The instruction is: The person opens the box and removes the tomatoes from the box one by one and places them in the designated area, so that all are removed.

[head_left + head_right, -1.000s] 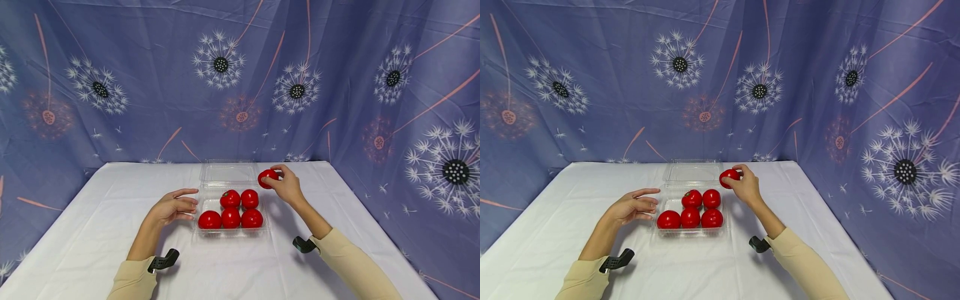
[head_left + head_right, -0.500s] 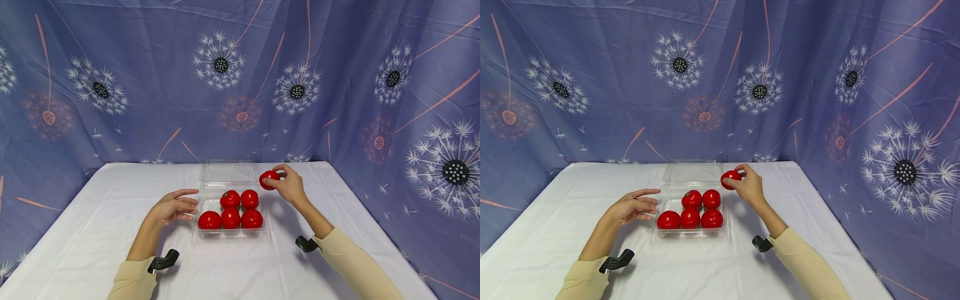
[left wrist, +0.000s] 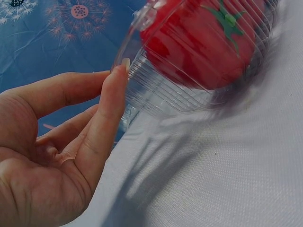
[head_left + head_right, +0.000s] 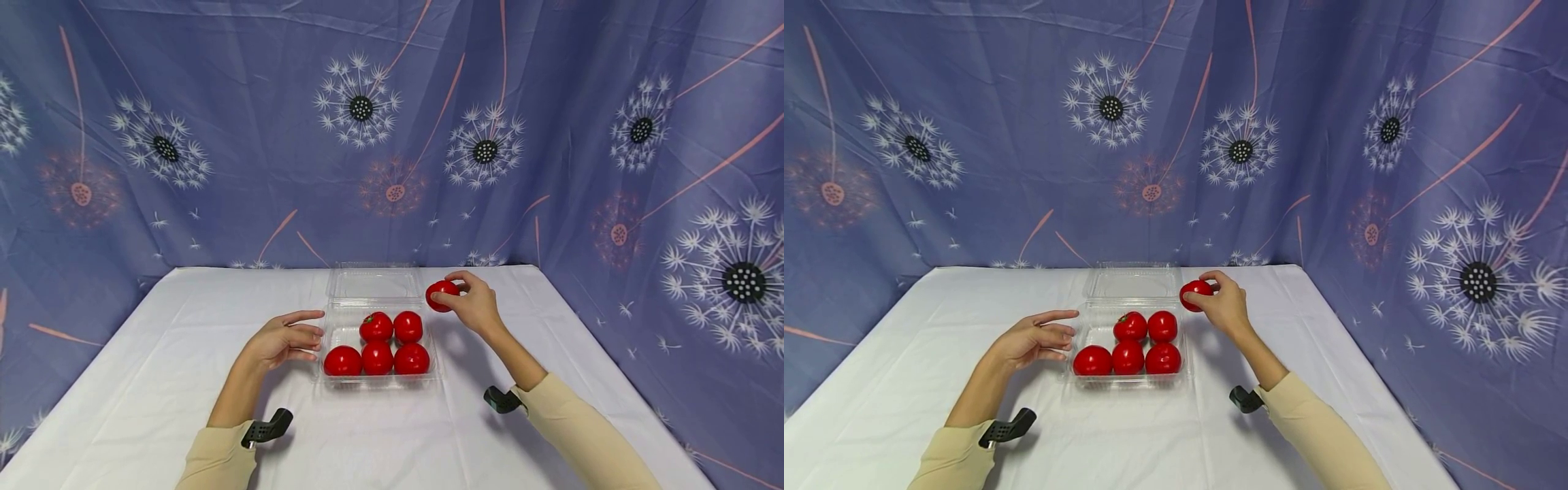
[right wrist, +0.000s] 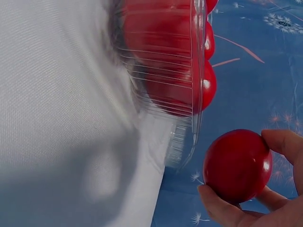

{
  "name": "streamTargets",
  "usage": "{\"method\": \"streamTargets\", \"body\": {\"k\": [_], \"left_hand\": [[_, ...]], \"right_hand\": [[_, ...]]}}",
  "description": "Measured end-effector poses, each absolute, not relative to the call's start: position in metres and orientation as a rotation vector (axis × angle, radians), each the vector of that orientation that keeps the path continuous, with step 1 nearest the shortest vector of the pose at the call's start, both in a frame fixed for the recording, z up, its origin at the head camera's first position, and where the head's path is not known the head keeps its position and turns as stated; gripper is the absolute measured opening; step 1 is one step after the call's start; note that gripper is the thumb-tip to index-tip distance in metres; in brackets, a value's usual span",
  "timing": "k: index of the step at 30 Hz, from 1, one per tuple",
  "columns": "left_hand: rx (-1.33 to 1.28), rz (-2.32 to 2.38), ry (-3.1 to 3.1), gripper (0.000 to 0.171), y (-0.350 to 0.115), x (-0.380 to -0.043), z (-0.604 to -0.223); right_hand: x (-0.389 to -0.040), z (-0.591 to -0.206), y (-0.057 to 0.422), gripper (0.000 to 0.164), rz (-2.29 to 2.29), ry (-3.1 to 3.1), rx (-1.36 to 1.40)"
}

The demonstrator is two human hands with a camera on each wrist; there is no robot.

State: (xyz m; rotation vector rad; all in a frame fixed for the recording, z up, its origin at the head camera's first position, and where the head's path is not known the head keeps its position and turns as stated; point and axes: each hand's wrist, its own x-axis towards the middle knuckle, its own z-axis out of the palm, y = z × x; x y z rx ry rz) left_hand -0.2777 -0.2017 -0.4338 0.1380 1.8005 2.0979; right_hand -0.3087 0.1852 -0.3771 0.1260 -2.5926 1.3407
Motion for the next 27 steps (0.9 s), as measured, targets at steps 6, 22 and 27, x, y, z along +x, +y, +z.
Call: {"method": "streamTargets", "body": {"k": [6,22,27], "left_hand": [[0.131,2.101,1.793,0.070,-0.2013,-0.2776,-0.4331],[0.147,2.109,1.784,0.070,-0.2017,-0.2776,-0.4349],[0.126,2.105,1.794,0.070,-0.2011,-0.2776,-0.4342]], "right_hand": [[-0.3098,-0.3766,0.1855,0.045,1.375,-2.585,0.075],[-0.3104,-0.3799,0.1858,0.052,1.327,-2.654,0.095],[-0.3110,-0.3782,0.1853,0.050,1.280,-2.642,0.133]]}}
